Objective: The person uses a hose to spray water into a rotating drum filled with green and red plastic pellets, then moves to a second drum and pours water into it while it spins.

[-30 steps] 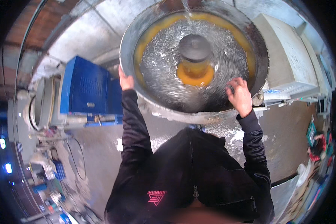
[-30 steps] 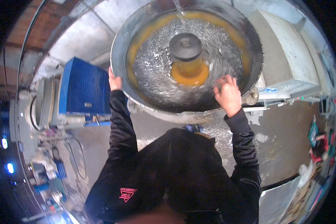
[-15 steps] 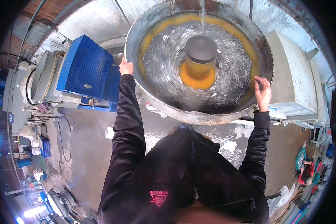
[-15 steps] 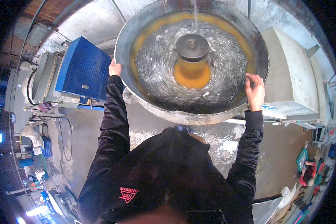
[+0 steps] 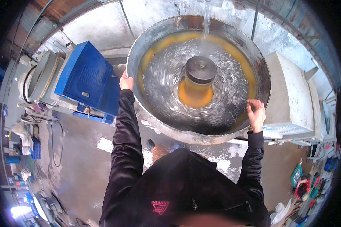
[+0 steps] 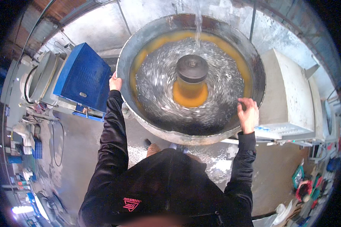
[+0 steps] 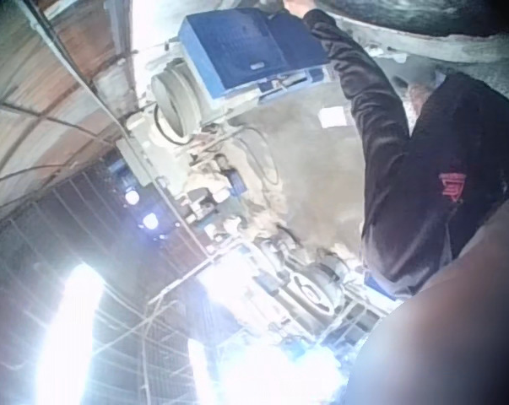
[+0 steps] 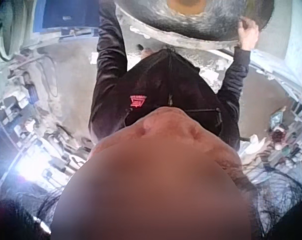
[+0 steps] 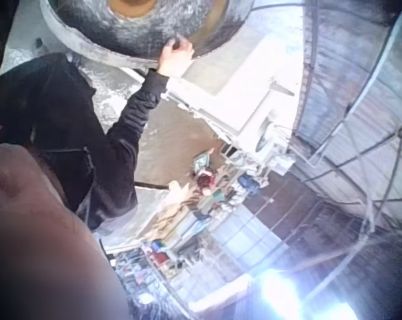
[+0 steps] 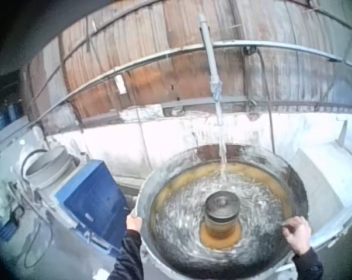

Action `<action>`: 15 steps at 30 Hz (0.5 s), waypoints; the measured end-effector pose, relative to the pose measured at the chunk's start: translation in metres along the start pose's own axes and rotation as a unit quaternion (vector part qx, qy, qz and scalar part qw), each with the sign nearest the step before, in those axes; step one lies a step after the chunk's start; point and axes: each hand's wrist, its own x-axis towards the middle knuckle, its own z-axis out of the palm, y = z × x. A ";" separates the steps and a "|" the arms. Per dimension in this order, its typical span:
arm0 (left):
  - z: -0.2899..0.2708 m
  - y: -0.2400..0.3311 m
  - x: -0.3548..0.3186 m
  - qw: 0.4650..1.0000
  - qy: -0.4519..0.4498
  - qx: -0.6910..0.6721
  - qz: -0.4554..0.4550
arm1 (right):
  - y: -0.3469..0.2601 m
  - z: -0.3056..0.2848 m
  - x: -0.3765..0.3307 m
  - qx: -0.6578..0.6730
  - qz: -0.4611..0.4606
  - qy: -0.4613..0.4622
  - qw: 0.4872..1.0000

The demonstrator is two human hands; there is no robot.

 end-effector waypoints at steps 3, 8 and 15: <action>-0.001 0.003 -0.007 0.999 0.011 0.029 0.010 | 0.002 0.000 0.000 -0.014 0.008 -0.014 1.000; -0.003 0.001 -0.006 0.999 0.018 0.043 0.027 | 0.001 -0.001 0.001 -0.001 0.003 -0.004 1.000; -0.001 -0.002 -0.002 0.999 0.011 0.037 0.029 | -0.001 -0.001 -0.001 0.001 -0.001 0.020 1.000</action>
